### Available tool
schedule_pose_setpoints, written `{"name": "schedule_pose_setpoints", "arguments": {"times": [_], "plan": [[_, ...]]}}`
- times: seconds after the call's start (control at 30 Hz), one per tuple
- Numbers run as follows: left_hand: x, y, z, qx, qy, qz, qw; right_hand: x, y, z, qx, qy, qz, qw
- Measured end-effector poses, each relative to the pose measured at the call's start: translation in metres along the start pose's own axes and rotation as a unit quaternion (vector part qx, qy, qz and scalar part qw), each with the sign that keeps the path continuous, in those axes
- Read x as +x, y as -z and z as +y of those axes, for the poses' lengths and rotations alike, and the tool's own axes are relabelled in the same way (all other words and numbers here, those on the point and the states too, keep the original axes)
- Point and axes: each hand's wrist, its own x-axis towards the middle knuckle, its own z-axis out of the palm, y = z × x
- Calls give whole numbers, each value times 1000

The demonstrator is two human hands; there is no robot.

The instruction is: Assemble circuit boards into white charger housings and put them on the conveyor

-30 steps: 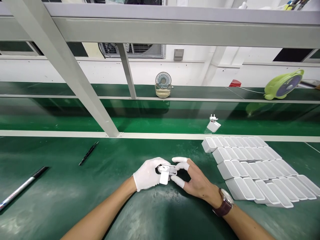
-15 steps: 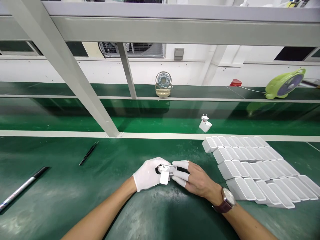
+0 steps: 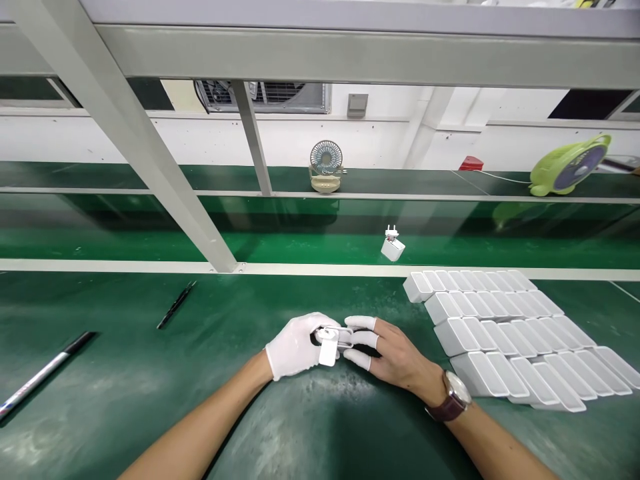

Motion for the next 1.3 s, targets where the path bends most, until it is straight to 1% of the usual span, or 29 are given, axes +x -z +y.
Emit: {"name": "schedule_pose_setpoints", "arguments": {"times": [0.1, 0.2, 0.27, 0.33, 0.43, 0.5, 0.63, 0.73, 0.83, 0.97, 1.07, 1.13, 1.17, 1.27, 1.3], "plan": [[1, 0, -2, -5, 0, -4, 1000, 2, -2, -1, -6, -1, -14, 1000], [-1, 1, 0, 13, 0, 5, 1000, 6, -3, -3, 18, 3, -10, 1000], [-3, 2, 2, 39, -6, 29, 999, 7, -3, -4, 34, 5, 0, 999], [-5, 2, 3, 41, -15, 59, 997, 7, -3, -5, 36, 5, 7, 999], [-7, 1, -1, -22, -40, 90, 995, 5, -4, -5, 35, -2, 8, 999], [-7, 2, -4, -58, -47, 91, 993, 5, -4, -5, 37, -7, 6, 999], [-5, 5, -5, -87, -15, 72, 994, 6, -4, -8, 3, -4, -10, 1000], [-4, 6, -1, -84, 5, 54, 995, 6, -6, -10, -21, -2, -42, 999], [-3, 6, 0, -59, -8, 55, 997, 5, -10, -11, -11, -4, -52, 999], [-3, 6, -4, -79, -56, 87, 992, 7, -12, -12, -7, 8, -20, 1000], [-4, 6, -8, -101, -78, 120, 985, 9, -12, -14, 4, 2, 45, 999], [-4, 6, -11, -104, -84, 131, 982, 9, -12, -14, 13, -16, 68, 997], [-4, 5, -12, -105, -85, 133, 982, 8, -14, -14, 14, -24, 56, 998], [-3, 5, -11, -101, -73, 133, 983, 3, -19, -11, 24, -48, -14, 998], [-3, 5, -10, -94, -66, 132, 985, 1, -21, -10, 41, -59, -25, 997]]}}
